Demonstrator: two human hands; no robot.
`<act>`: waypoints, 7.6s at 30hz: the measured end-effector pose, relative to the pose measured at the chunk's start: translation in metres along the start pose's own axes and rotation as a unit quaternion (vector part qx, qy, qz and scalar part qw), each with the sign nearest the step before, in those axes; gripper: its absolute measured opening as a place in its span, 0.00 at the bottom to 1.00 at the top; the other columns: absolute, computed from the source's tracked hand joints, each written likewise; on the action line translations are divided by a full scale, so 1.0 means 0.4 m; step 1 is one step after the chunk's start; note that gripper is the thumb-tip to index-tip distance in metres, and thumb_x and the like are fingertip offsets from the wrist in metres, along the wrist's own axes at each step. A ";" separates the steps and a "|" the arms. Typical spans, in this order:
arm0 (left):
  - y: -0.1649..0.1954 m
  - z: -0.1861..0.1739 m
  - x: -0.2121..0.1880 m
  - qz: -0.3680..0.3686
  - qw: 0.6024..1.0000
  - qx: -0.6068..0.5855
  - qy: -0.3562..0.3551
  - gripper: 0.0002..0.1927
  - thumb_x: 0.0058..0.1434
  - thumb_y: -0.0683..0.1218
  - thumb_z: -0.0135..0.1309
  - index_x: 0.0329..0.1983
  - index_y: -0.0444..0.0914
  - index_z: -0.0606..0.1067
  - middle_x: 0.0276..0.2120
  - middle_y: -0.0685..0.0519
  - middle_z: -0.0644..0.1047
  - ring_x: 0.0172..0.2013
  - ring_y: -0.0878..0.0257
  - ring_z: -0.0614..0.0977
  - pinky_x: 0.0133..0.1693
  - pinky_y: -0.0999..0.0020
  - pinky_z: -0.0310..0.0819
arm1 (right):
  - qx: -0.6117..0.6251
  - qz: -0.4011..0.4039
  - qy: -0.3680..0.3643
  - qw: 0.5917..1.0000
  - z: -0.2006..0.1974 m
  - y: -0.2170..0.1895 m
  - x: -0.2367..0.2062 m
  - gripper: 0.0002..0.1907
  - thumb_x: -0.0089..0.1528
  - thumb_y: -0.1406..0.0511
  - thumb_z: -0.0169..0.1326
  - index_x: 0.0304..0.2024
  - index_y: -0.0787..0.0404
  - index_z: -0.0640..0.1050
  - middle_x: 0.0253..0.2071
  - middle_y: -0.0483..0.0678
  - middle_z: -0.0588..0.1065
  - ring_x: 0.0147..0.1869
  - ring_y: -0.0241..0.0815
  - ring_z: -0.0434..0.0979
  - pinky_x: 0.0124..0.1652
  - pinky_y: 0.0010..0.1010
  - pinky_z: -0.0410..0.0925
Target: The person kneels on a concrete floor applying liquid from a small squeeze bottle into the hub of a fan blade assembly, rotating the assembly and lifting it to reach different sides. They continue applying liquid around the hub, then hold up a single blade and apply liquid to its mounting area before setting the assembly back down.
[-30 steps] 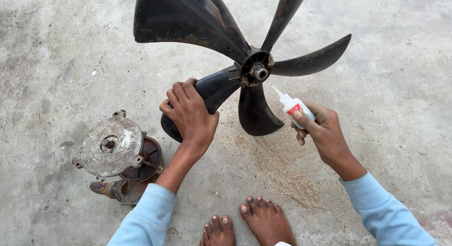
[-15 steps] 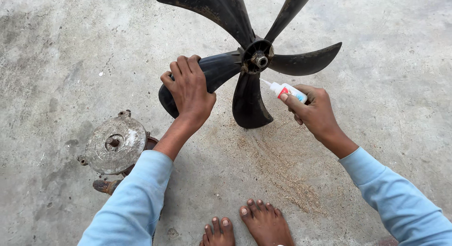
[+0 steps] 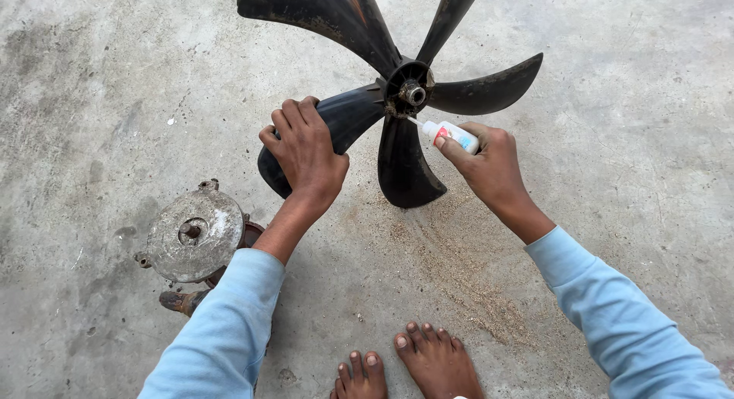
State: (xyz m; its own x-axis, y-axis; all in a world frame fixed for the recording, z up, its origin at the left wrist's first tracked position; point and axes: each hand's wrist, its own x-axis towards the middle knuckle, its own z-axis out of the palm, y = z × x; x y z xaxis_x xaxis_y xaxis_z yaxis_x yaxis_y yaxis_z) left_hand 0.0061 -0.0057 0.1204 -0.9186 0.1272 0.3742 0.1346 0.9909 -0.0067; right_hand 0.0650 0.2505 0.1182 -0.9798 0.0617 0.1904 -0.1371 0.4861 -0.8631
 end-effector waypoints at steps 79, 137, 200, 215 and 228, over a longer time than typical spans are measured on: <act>-0.016 0.076 -0.157 -0.154 0.874 -0.109 -0.449 0.50 0.36 0.56 0.75 0.60 0.30 0.71 0.56 0.38 0.73 0.60 0.44 0.73 0.61 0.40 0.61 | -0.099 0.032 -0.099 0.990 0.110 0.047 -0.125 0.18 0.60 0.60 0.58 0.44 0.69 0.82 0.22 0.57 0.78 0.23 0.40 0.80 0.25 0.34 0.70; -0.123 0.190 -0.167 -0.129 0.880 -0.101 -0.446 0.45 0.37 0.52 0.74 0.59 0.35 0.70 0.56 0.44 0.71 0.61 0.47 0.70 0.62 0.45 0.59 | -0.094 0.070 -0.101 0.988 0.100 0.120 -0.121 0.19 0.62 0.57 0.59 0.42 0.69 0.83 0.22 0.53 0.78 0.22 0.37 0.78 0.24 0.33 0.68; -0.159 0.253 -0.190 -0.143 0.868 -0.119 -0.460 0.48 0.37 0.50 0.74 0.62 0.35 0.67 0.57 0.42 0.70 0.61 0.46 0.68 0.61 0.47 0.60 | -0.101 0.054 -0.116 0.987 0.176 0.151 -0.087 0.17 0.61 0.60 0.59 0.40 0.69 0.83 0.22 0.53 0.79 0.22 0.36 0.78 0.23 0.29 0.69; -0.168 0.296 -0.169 -0.130 0.870 -0.120 -0.460 0.44 0.41 0.44 0.70 0.59 0.25 0.62 0.55 0.37 0.61 0.56 0.42 0.64 0.56 0.43 0.64 | 0.020 0.215 -0.177 0.960 0.247 0.191 0.070 0.12 0.57 0.63 0.65 0.38 0.65 0.85 0.23 0.46 0.77 0.22 0.29 0.69 0.21 0.24 0.60; -0.173 0.352 -0.100 -0.071 0.886 -0.104 -0.447 0.37 0.43 0.44 0.68 0.56 0.29 0.66 0.52 0.38 0.65 0.54 0.42 0.68 0.51 0.42 0.67 | -0.123 0.163 -0.233 0.951 0.321 0.213 0.180 0.15 0.57 0.59 0.63 0.34 0.67 0.85 0.21 0.50 0.78 0.24 0.33 0.74 0.23 0.29 0.64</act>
State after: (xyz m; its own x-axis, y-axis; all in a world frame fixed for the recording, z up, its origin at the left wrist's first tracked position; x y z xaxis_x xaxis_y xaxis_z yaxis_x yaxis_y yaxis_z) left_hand -0.0189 -0.0730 -0.0245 -0.8468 0.0777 -0.5262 -0.0260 0.9820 0.1869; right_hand -0.0361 0.1845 -0.0016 -0.9301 -0.1209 -0.3468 0.1677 0.7002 -0.6940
